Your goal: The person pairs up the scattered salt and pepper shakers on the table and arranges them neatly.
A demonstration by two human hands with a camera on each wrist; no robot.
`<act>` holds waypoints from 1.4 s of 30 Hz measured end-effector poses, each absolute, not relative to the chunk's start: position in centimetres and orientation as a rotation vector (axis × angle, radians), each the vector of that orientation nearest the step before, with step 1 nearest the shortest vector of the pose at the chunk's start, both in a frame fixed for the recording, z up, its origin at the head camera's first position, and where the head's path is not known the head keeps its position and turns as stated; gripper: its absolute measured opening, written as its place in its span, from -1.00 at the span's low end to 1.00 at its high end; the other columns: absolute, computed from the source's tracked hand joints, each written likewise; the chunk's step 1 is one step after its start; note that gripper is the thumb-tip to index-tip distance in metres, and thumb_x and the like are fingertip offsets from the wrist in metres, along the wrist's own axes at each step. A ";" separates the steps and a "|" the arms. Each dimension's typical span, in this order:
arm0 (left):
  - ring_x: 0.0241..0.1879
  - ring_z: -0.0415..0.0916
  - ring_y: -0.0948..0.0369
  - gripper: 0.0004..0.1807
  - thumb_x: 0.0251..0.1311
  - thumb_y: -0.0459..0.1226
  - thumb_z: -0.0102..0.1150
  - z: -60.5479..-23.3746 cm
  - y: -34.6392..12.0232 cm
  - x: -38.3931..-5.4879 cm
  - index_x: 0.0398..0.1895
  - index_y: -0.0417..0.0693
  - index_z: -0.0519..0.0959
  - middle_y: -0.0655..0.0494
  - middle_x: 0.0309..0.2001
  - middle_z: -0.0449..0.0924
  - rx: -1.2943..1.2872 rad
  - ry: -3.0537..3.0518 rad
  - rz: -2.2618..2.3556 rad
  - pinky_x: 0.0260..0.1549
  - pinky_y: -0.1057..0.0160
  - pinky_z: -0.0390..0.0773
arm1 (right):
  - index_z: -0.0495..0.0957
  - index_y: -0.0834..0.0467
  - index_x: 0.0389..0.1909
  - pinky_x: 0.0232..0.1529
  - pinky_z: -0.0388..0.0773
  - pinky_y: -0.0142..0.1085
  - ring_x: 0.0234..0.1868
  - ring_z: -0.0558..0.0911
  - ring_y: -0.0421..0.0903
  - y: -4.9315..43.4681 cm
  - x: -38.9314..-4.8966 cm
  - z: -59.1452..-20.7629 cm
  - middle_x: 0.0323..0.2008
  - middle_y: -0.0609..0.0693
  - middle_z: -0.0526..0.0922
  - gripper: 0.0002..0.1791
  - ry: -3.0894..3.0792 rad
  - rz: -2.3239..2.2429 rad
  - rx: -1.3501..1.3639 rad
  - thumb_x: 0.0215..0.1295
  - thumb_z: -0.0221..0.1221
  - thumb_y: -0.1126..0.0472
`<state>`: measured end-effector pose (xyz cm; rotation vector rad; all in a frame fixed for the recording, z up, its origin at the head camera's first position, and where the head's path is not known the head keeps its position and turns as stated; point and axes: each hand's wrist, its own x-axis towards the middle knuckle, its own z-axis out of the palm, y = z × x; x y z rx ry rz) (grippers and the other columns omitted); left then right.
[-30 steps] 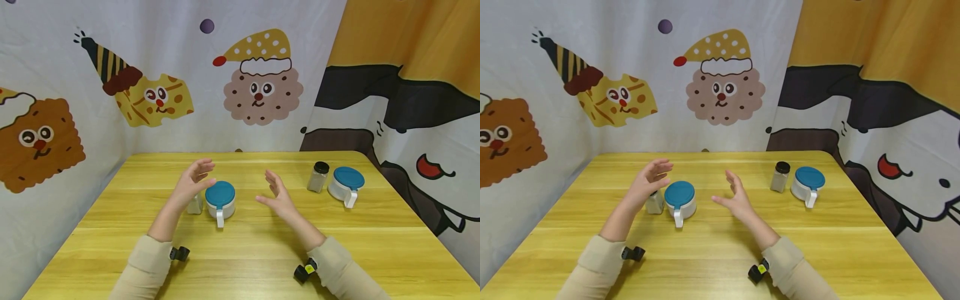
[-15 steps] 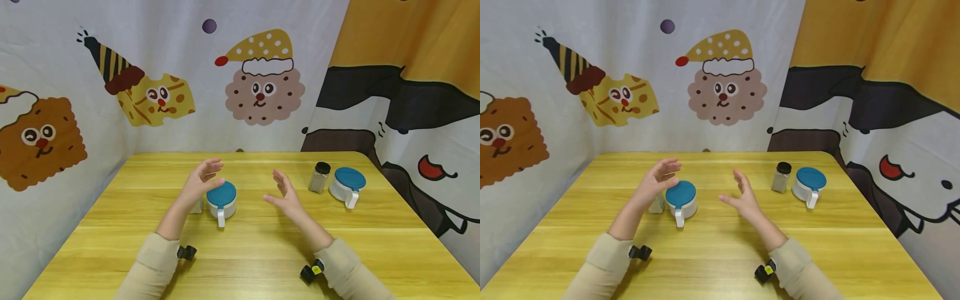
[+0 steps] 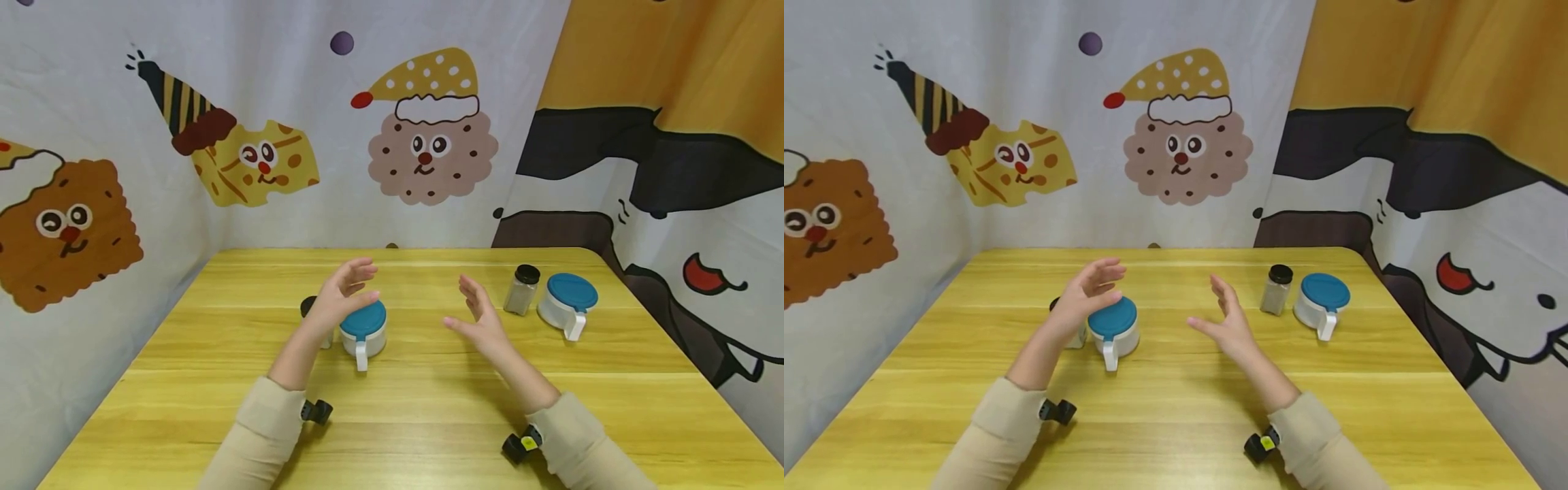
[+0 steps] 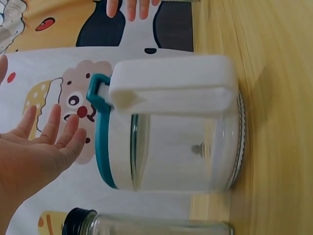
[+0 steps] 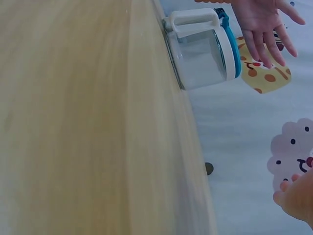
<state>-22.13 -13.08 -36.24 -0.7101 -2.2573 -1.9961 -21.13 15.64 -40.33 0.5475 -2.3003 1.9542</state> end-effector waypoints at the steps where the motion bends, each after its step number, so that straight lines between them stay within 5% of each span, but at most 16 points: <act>1: 0.25 0.27 -0.06 -0.39 0.21 -0.38 0.25 -36.3 -12.9 -22.2 0.33 -0.14 0.29 -0.12 0.22 0.39 -0.710 -2.256 -1.999 0.25 -0.01 0.21 | -0.06 0.30 0.46 0.39 -0.15 -0.04 0.44 0.00 0.14 15.7 -20.9 -40.0 0.44 0.21 0.02 -0.08 -2.305 1.947 0.545 0.17 0.28 0.43; 9: 0.25 0.28 0.00 -0.39 0.22 -0.32 0.26 -36.2 -12.0 -22.1 0.32 -0.06 0.31 -0.01 0.21 0.41 -0.699 -2.274 -2.016 0.24 0.04 0.22 | -0.08 0.34 0.45 0.38 -0.15 0.00 0.44 -0.03 0.18 16.6 -20.5 -39.4 0.44 0.26 0.00 -0.08 -2.309 1.924 0.532 0.17 0.26 0.45; 23: 0.26 0.24 -0.09 -0.37 0.22 -0.45 0.20 -34.7 -10.5 -21.2 0.35 -0.22 0.25 -0.20 0.24 0.35 -0.714 -2.278 -2.072 0.27 -0.08 0.13 | -0.08 0.29 0.46 0.39 -0.15 -0.02 0.44 -0.02 0.15 18.4 -21.1 -39.9 0.44 0.22 0.00 -0.06 -2.305 1.855 0.511 0.16 0.28 0.45; 42: 0.24 0.28 0.01 -0.37 0.19 -0.25 0.30 -35.9 -8.8 -22.4 0.33 0.01 0.31 0.04 0.20 0.43 -0.734 -2.245 -2.079 0.25 0.05 0.21 | -0.07 0.28 0.46 0.38 -0.16 0.02 0.43 -0.02 0.13 19.7 -21.3 -38.9 0.43 0.18 0.03 -0.09 -2.223 1.840 0.540 0.18 0.24 0.49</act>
